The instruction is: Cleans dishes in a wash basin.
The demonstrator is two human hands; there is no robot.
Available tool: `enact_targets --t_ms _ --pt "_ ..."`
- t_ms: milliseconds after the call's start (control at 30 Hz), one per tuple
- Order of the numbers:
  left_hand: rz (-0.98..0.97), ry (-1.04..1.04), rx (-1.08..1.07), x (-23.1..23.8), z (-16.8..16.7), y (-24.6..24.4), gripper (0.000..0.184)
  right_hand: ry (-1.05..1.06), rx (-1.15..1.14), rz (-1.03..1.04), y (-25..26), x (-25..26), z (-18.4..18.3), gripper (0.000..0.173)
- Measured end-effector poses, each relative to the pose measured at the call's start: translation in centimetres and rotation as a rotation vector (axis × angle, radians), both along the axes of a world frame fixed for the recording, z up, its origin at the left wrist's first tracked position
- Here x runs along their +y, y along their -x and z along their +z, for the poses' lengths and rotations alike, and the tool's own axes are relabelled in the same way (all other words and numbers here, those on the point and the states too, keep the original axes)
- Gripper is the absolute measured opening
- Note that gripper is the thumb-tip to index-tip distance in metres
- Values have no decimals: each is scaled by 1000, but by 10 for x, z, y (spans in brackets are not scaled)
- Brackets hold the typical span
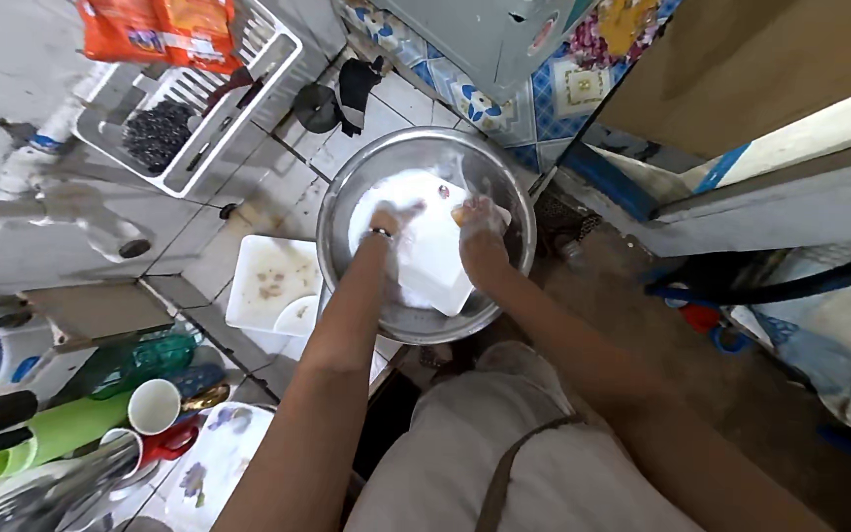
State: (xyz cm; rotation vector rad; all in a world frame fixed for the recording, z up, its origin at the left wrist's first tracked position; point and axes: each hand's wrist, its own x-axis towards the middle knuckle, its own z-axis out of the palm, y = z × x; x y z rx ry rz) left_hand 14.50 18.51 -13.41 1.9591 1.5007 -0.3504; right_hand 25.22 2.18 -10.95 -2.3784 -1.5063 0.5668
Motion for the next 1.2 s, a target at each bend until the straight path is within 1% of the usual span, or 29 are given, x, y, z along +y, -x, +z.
enact_targets --t_ms 67,100,167,200,267,333,400,433,533,600,667,700,767,800,833,900,967,1000,1033,1067,1100,1133,1167,1200 --pt "-65 55 104 13 -13 9 61 117 90 61 2 -4 3 57" --pt "-96 92 158 13 -8 10 53 172 144 73 2 -4 6 59" --pt "-89 144 207 8 7 9 49 301 260 54 1 1 20 59" --pt "-95 156 228 4 11 9 48 341 295 51 0 1 26 56" --pt "-94 144 245 2 10 8 49 403 313 53 -5 -1 37 45" --pt "-81 130 241 3 4 8 50 453 251 72 -8 -3 45 33" --pt "-105 136 251 2 5 10 44 417 174 87 -2 -13 49 22" --pt "-105 139 252 -1 10 11 39 403 148 112 3 -19 51 21" --pt "-70 132 275 -12 38 9 35 380 113 194 14 -33 49 26" --pt "-70 68 300 -11 44 17 34 516 124 220 14 -31 56 30" --pt "-48 36 308 -12 69 25 32 629 178 211 5 -22 59 32" --pt "-45 30 282 -15 85 30 32 608 223 188 -1 -17 54 39" --pt "-38 32 266 -25 114 37 34 492 325 141 -13 0 38 72" --pt "-16 0 264 -33 125 39 34 413 392 115 -15 9 30 76" --pt "28 -46 245 -43 138 40 32 316 489 92 -15 18 25 71" --pt "103 -102 163 -67 167 38 28 44 777 37 -8 36 19 49" --pt "113 -148 -110 -93 186 48 30 -267 1047 -16 8 54 3 33" --pt "119 -152 -269 -104 188 51 36 -368 1148 -37 17 56 -5 25" --pt "137 -137 -426 -113 187 50 48 -403 1244 -70 25 57 -3 20" --pt "156 -119 -581 -118 185 45 66 -375 1326 -134 33 53 13 20" --pt "212 -121 -716 -122 180 37 78 -301 1374 -216 39 40 41 22" --pt "256 -121 -817 -124 175 31 91 -193 1408 -295 40 16 80 28" --pt "277 -160 -870 -124 172 26 98 -100 1335 -204 33 -15 113 31" --pt "296 -210 -879 -122 167 20 98 -26 1129 62 14 -51 127 35"
